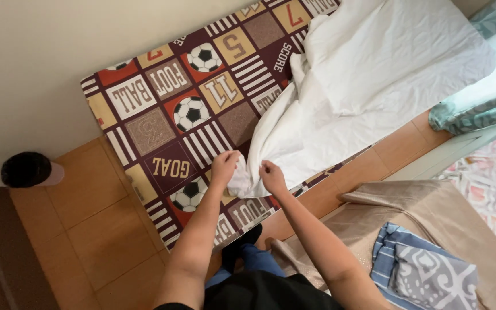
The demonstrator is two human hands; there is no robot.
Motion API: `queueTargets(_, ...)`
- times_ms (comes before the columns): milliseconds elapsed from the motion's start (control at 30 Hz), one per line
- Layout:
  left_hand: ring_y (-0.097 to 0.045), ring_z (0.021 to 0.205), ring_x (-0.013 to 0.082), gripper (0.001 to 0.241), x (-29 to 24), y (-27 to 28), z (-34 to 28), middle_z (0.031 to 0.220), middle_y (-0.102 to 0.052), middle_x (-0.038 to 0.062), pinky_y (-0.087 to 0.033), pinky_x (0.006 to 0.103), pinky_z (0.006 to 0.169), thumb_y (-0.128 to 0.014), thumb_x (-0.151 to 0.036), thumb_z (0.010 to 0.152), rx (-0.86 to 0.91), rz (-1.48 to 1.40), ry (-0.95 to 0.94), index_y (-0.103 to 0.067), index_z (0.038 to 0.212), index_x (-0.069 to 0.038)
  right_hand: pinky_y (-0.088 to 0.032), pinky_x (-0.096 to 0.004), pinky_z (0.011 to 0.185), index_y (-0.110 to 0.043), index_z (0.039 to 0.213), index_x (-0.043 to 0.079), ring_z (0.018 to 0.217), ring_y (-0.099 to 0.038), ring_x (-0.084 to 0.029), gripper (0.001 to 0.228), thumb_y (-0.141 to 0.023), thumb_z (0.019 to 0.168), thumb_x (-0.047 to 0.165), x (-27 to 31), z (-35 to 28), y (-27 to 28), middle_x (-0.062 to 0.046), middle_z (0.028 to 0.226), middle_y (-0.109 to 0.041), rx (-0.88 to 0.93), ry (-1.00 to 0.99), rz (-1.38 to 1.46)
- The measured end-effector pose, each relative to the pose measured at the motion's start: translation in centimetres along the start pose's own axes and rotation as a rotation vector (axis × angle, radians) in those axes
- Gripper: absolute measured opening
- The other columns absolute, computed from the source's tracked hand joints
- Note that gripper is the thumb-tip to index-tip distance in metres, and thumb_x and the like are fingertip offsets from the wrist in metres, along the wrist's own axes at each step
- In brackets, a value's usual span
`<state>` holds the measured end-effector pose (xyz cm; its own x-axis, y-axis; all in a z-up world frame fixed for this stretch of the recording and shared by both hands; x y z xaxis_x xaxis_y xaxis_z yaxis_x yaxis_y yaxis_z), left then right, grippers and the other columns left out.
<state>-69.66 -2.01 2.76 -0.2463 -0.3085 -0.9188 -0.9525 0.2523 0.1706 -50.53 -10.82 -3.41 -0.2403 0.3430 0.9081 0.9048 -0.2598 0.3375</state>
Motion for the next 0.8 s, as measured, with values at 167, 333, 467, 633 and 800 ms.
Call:
queueTargets(167, -0.064, 0.068, 0.0242, 0.053, 4.1, -4.6, 6.4, 0.075, -0.069, 0.015, -0.052, 0.0377, 0.067, -0.071, -0.045, 0.098, 0.101, 0.291, 0.168, -0.075, 0.085, 0.007, -0.051, -0.031, 0.069, -0.069, 0.11, 0.0, 0.07, -0.059, -0.014, 0.019, -0.065, 0.094, 0.011, 4.3, -2.6, 0.1, -0.008, 0.078, -0.066, 0.112, 0.12, -0.071)
queueTargets(333, -0.074, 0.081, 0.0253, 0.033, 9.3, -6.9, 9.5, 0.091, -0.079, 0.014, -0.057, 0.0368, 0.074, -0.074, -0.028, 0.088, 0.19, 0.068, 0.21, -0.08, 0.1, 0.001, -0.05, -0.031, 0.07, -0.067, 0.11, 0.001, 0.073, -0.055, -0.013, 0.019, -0.065, 0.094, 0.01, 4.3, -4.0, -1.5, -0.006, 0.08, -0.061, 0.215, 0.08, -0.014)
queueTargets(467, -0.069, 0.097, 0.0212, 0.032, 9.6, -2.1, 10.1, 0.109, -0.075, 0.01, -0.055, 0.0333, 0.087, -0.071, -0.024, 0.093, -0.04, -0.289, 0.287, -0.075, 0.117, -0.004, -0.05, -0.032, 0.069, -0.063, 0.098, -0.002, 0.073, -0.052, -0.014, 0.018, -0.069, 0.095, 0.014, 2.8, -4.0, -2.7, -0.008, 0.078, -0.057, 0.201, 0.013, -0.052)
queueTargets(633, -0.065, 0.098, 0.0158, 0.026, 13.1, 5.2, 9.8, 0.105, -0.073, 0.003, -0.053, 0.0304, 0.088, -0.069, -0.022, 0.098, -0.128, -0.671, 0.228, -0.071, 0.116, -0.002, -0.049, -0.033, 0.065, -0.059, 0.095, 0.0, 0.068, -0.059, -0.017, 0.027, -0.074, 0.092, 0.022, 0.2, -4.7, -7.0, -0.011, 0.076, -0.065, 0.182, -0.151, -0.159)
queueTargets(800, -0.055, 0.086, 0.0145, 0.025, 20.8, 12.5, 9.7, 0.1, -0.068, -0.001, -0.039, 0.032, 0.074, -0.071, -0.022, 0.097, -0.029, -0.603, 0.171, -0.07, 0.116, -0.006, -0.05, -0.032, 0.061, -0.054, 0.102, 0.005, 0.067, -0.063, -0.016, 0.029, -0.072, 0.087, 0.022, -8.6, -3.8, -13.5, -0.011, 0.079, -0.072, 0.003, -0.219, 0.057)
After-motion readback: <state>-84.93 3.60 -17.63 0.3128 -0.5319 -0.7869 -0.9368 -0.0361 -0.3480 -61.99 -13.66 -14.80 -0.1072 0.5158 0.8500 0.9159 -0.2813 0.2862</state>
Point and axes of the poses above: each hand's wrist, its own z-axis towards the middle knuckle, its own y-axis out of the back of the hand, x = y × z, the point moved 8 cm from there along z, towards the middle knuckle
